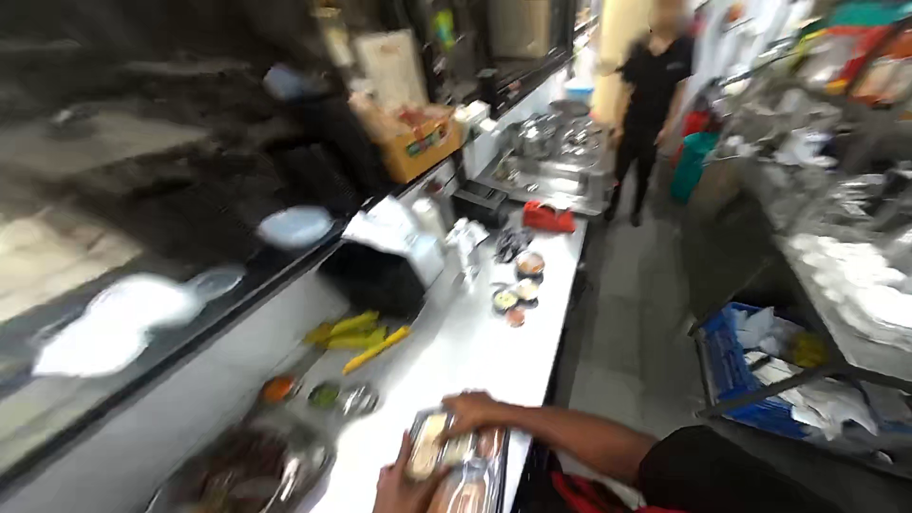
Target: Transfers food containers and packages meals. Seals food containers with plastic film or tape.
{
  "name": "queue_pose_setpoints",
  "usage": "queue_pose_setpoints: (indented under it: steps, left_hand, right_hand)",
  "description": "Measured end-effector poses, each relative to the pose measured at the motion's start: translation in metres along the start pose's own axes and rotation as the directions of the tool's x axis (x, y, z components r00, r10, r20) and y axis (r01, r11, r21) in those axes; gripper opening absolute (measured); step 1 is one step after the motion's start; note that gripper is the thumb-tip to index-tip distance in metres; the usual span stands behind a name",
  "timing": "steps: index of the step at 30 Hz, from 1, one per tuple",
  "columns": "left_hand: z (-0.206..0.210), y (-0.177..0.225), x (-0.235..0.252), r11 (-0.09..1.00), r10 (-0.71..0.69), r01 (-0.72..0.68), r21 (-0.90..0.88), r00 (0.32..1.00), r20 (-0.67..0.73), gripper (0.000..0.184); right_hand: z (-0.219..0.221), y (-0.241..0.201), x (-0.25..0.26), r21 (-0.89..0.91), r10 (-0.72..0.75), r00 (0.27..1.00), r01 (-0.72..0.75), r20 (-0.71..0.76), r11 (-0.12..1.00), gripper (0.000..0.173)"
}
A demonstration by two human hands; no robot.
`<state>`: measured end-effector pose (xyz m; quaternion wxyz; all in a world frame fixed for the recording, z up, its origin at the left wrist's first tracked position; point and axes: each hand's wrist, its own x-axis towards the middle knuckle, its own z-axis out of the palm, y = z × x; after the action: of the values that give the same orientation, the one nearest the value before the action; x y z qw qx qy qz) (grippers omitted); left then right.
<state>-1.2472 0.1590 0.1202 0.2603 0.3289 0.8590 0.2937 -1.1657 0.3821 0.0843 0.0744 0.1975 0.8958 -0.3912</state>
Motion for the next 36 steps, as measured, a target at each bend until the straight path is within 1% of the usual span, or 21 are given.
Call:
queue_pose_setpoints:
  steps: [1,2,3,5,6,7,9,10,12,14,15,17,19,21,24,27,30,32,33,36]
  left_hand:
    - [0.009,-0.018,0.008,1.000,0.004,-0.004,0.001,0.999,-0.050,0.116]
    - [0.014,-0.028,0.010,0.999,-0.035,0.035,-0.002,0.997,-0.062,0.116]
    - [0.018,-0.033,0.009,0.997,-0.079,0.078,-0.014,0.994,-0.072,0.115]
    - [0.021,-0.032,0.010,0.992,-0.125,0.123,-0.024,0.987,-0.104,0.113]
    - [0.021,-0.028,0.010,0.991,-0.133,0.130,-0.031,0.983,-0.123,0.112]
    - [0.020,-0.024,0.007,0.990,-0.137,0.134,-0.035,0.982,-0.132,0.110]
    - [0.018,-0.021,-0.002,0.988,-0.147,0.140,-0.069,0.983,-0.112,0.107]
    - [0.017,-0.023,-0.005,0.984,-0.146,0.136,-0.115,0.985,-0.089,0.106]
    - [0.015,-0.027,-0.006,0.971,-0.137,0.123,-0.203,0.989,-0.052,0.102]
    - [0.018,-0.028,-0.008,0.961,-0.147,0.126,-0.248,0.987,-0.066,0.101]
    - [0.020,-0.026,-0.009,0.959,-0.159,0.132,-0.253,0.983,-0.089,0.101]
    - [0.022,-0.019,-0.009,0.963,-0.165,0.130,-0.236,0.977,-0.135,0.101]
    - [0.023,-0.016,-0.012,0.967,-0.155,0.116,-0.228,0.975,-0.157,0.102]
    - [0.025,-0.018,-0.013,0.961,-0.167,0.128,-0.247,0.976,-0.141,0.102]
    - [0.028,-0.018,-0.010,0.958,-0.205,0.165,-0.235,0.967,-0.154,0.097]
    - [0.031,-0.010,-0.008,0.961,-0.243,0.204,-0.186,0.945,-0.219,0.093]
    - [0.034,-0.006,-0.010,0.965,-0.239,0.202,-0.165,0.940,-0.245,0.092]
    - [0.034,-0.008,-0.009,0.972,-0.220,0.189,-0.140,0.943,-0.252,0.093]
    - [0.033,-0.008,-0.007,0.974,-0.211,0.182,-0.135,0.945,-0.248,0.093]
    - [0.028,-0.011,0.001,0.976,-0.197,0.173,-0.132,0.962,-0.189,0.094]
  right_hand:
    - [-0.004,0.002,-0.006,0.008,-0.004,1.000,0.004,0.021,1.000,0.072]
    - [-0.006,0.004,-0.013,0.014,-0.009,1.000,0.008,0.013,1.000,0.069]
    - [-0.008,0.002,-0.023,0.010,-0.011,1.000,0.011,-0.009,1.000,0.069]
    - [-0.016,-0.009,-0.040,-0.055,-0.030,0.998,0.027,-0.056,0.998,0.073]
    - [-0.016,-0.012,-0.048,-0.109,-0.075,0.992,0.064,-0.099,0.992,0.074]
    - [-0.011,-0.014,-0.058,-0.166,-0.133,0.981,0.109,-0.139,0.980,0.071]
    - [0.001,-0.016,-0.074,-0.227,-0.243,0.945,0.193,-0.220,0.955,0.058]
    - [0.004,-0.017,-0.079,-0.234,-0.272,0.934,0.218,-0.233,0.948,0.055]
    - [0.006,-0.011,-0.074,-0.233,-0.271,0.938,0.220,-0.215,0.947,0.058]
    - [0.004,-0.005,-0.066,-0.211,-0.275,0.939,0.231,-0.209,0.950,0.062]
    - [0.001,-0.004,-0.061,-0.196,-0.274,0.936,0.233,-0.219,0.952,0.057]
    - [-0.007,-0.006,-0.047,-0.165,-0.250,0.933,0.212,-0.258,0.963,0.041]
    - [-0.015,-0.010,-0.027,-0.056,-0.170,0.950,0.161,-0.261,0.985,0.031]
    - [-0.021,-0.013,-0.006,0.125,-0.063,0.973,0.093,-0.223,0.988,0.022]
    - [-0.023,-0.011,0.011,0.343,0.052,0.985,0.007,-0.163,0.939,0.016]
    - [-0.024,-0.011,0.018,0.430,0.096,0.990,-0.045,-0.099,0.902,0.014]
    - [-0.029,-0.007,0.025,0.546,0.134,0.991,-0.121,0.016,0.829,0.011]
    - [-0.037,-0.012,0.028,0.570,0.146,0.982,-0.187,0.117,0.800,0.011]
    - [-0.040,-0.015,0.032,0.548,0.130,0.981,-0.188,0.143,0.815,0.011]
    - [-0.038,-0.025,0.054,0.428,0.031,0.986,-0.099,0.164,0.898,0.011]
